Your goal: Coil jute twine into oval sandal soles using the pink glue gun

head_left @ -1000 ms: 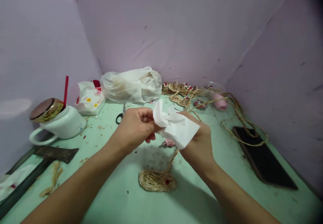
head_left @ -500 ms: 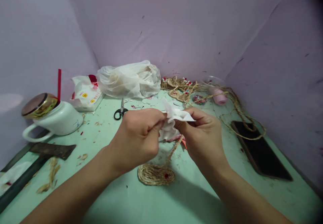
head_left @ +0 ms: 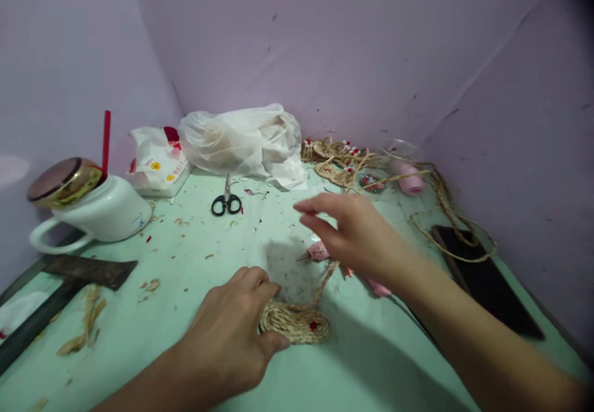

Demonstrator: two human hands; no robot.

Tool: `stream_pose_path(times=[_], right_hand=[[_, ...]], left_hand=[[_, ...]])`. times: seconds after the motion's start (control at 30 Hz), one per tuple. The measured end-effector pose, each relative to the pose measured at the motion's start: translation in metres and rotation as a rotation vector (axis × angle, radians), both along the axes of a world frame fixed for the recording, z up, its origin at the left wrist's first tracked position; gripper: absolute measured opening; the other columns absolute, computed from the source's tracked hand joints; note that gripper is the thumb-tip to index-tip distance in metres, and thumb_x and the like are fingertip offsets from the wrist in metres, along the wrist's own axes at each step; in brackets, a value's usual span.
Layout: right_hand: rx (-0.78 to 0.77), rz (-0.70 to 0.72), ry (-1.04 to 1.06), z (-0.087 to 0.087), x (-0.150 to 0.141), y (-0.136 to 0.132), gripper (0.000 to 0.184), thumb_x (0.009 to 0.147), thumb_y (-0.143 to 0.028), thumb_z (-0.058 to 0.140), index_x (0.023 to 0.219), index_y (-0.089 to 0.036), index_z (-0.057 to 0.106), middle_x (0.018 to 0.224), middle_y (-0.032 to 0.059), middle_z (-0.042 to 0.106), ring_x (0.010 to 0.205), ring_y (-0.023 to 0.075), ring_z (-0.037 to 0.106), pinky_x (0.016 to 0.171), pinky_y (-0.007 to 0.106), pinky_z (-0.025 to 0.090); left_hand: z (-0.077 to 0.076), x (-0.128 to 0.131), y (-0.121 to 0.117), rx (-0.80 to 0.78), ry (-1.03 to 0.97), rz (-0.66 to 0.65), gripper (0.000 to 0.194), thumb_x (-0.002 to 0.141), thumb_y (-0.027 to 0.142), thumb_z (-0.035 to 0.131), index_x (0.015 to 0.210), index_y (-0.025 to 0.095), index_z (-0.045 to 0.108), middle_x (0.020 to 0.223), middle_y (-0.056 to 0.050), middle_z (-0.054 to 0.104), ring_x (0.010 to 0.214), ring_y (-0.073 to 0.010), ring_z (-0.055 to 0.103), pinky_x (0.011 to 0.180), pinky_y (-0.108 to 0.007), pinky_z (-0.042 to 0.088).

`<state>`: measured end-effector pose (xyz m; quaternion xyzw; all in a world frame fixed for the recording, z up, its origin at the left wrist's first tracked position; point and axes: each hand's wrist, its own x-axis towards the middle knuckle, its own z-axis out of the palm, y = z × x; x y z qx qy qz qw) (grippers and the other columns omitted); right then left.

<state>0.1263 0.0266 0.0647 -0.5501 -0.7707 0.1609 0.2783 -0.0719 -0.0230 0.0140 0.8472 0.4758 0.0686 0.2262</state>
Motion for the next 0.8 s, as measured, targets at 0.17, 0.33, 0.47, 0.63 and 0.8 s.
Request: stream_pose_path(times=[0.17,0.33,0.47,0.63,0.8], right_hand=[[-0.009,0.265,-0.137,-0.024,0.021,-0.057,0.024,0.091,-0.016,0.047,0.105,-0.019,0.066,0.099,0.0077,0.07,0.099,0.0219,0.06,0.086,0.037,0.046],[0.014,0.254,-0.223,-0.04,0.034,-0.059,0.023,0.09,-0.014,0.048,0.108,-0.019,0.062,0.101,0.0055,0.07,0.108,0.023,0.054,0.098,0.046,0.033],[-0.056,0.29,-0.289,-0.035,0.034,-0.061,0.017,0.09,-0.018,0.049,0.092,-0.019,0.066,0.077,0.0025,0.067,0.097,0.0225,0.056,0.101,0.049,0.023],[-0.197,0.312,-0.352,-0.035,0.035,-0.078,0.027,0.091,-0.018,0.042,0.076,-0.019,0.065,0.069,0.0021,0.062,0.069,0.018,0.054,0.085,0.043,0.036],[-0.302,0.301,-0.401,-0.039,0.037,-0.081,0.025,0.09,-0.019,0.043,0.074,-0.019,0.063,0.073,0.0035,0.065,0.07,0.0202,0.057,0.068,0.036,0.039]], left_hand=[[-0.006,0.006,-0.003,-0.02,0.009,-0.02,0.026,0.068,0.021,0.065,0.093,0.022,0.062,0.09,-0.003,0.058,0.086,-0.0247,0.056,0.068,-0.038,0.046],[-0.015,0.001,-0.009,0.092,-0.08,-0.084,0.025,0.068,0.015,0.062,0.093,0.02,0.058,0.092,-0.005,0.056,0.084,-0.0232,0.054,0.065,-0.037,0.046],[-0.019,-0.001,-0.017,0.299,-0.158,-0.168,0.026,0.072,0.014,0.057,0.097,0.018,0.055,0.094,-0.008,0.057,0.082,-0.0233,0.052,0.064,-0.038,0.046],[-0.018,0.002,-0.02,0.346,-0.162,-0.18,0.024,0.075,0.013,0.053,0.098,0.018,0.055,0.095,-0.009,0.059,0.083,-0.0236,0.053,0.067,-0.04,0.045],[-0.019,0.001,-0.017,0.32,-0.204,-0.213,0.021,0.076,0.013,0.052,0.097,0.017,0.056,0.095,-0.01,0.059,0.085,-0.0246,0.053,0.072,-0.042,0.044]])
